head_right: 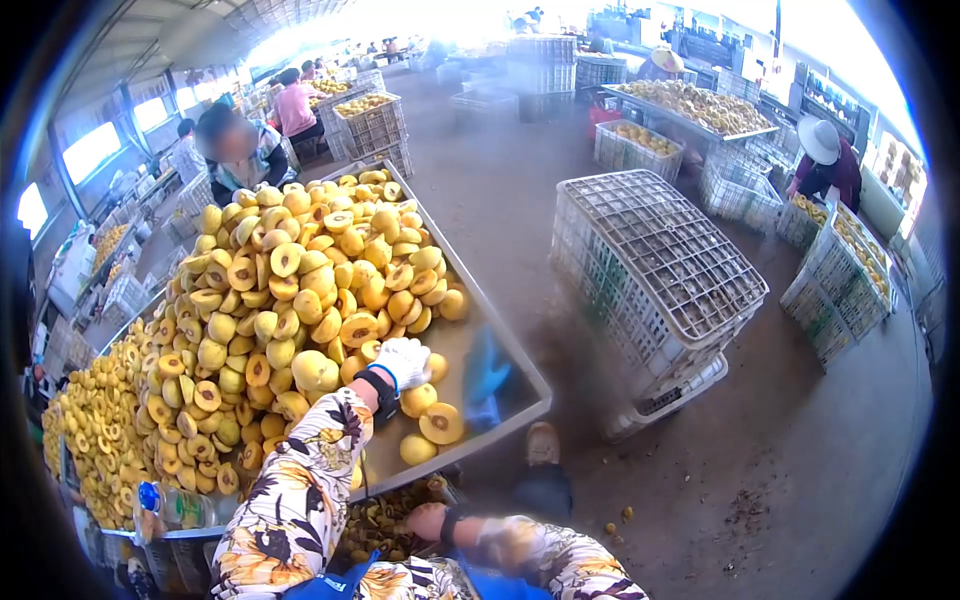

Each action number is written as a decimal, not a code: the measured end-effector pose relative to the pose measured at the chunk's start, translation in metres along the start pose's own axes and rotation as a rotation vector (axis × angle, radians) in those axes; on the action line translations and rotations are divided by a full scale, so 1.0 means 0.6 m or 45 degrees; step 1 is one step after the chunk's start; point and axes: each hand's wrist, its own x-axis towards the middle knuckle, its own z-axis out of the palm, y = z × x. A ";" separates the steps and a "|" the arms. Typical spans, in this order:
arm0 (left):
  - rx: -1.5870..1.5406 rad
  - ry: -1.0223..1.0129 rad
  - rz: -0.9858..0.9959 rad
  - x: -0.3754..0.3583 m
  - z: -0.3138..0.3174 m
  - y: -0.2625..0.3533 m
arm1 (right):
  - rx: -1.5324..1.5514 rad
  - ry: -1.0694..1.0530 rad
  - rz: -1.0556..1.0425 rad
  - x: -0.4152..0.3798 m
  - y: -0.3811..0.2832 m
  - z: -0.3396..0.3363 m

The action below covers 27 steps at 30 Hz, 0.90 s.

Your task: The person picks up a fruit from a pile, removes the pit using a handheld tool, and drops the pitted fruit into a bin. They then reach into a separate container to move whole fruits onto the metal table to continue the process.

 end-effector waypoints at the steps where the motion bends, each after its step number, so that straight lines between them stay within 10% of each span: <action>1: 0.025 -0.032 0.015 -0.005 0.012 -0.002 | 0.031 0.024 -0.015 0.010 0.016 0.026; 6: 0.094 0.318 0.019 -0.053 -0.055 0.013 | -0.245 0.243 -0.230 0.071 0.089 0.158; 10: -0.572 1.288 -0.193 -0.112 -0.090 -0.015 | -0.043 0.103 -0.314 0.030 0.025 0.067; 13: -1.209 1.443 -0.320 -0.212 -0.114 -0.069 | -0.006 0.111 -0.313 0.003 -0.029 0.020; 16: -2.744 1.115 -0.507 -0.389 -0.203 -0.039 | 0.239 0.400 -0.223 -0.020 -0.086 -0.032; 18: -2.890 1.086 -0.616 -0.479 -0.204 -0.032 | 0.456 0.855 -0.214 -0.016 -0.112 -0.034; 22: -2.422 0.916 -0.811 -0.626 -0.099 -0.050 | 0.492 1.102 -0.208 -0.072 -0.252 -0.130; 27: -1.776 0.593 -0.724 -0.782 -0.088 0.019 | 0.314 0.775 -0.320 -0.063 -0.354 -0.130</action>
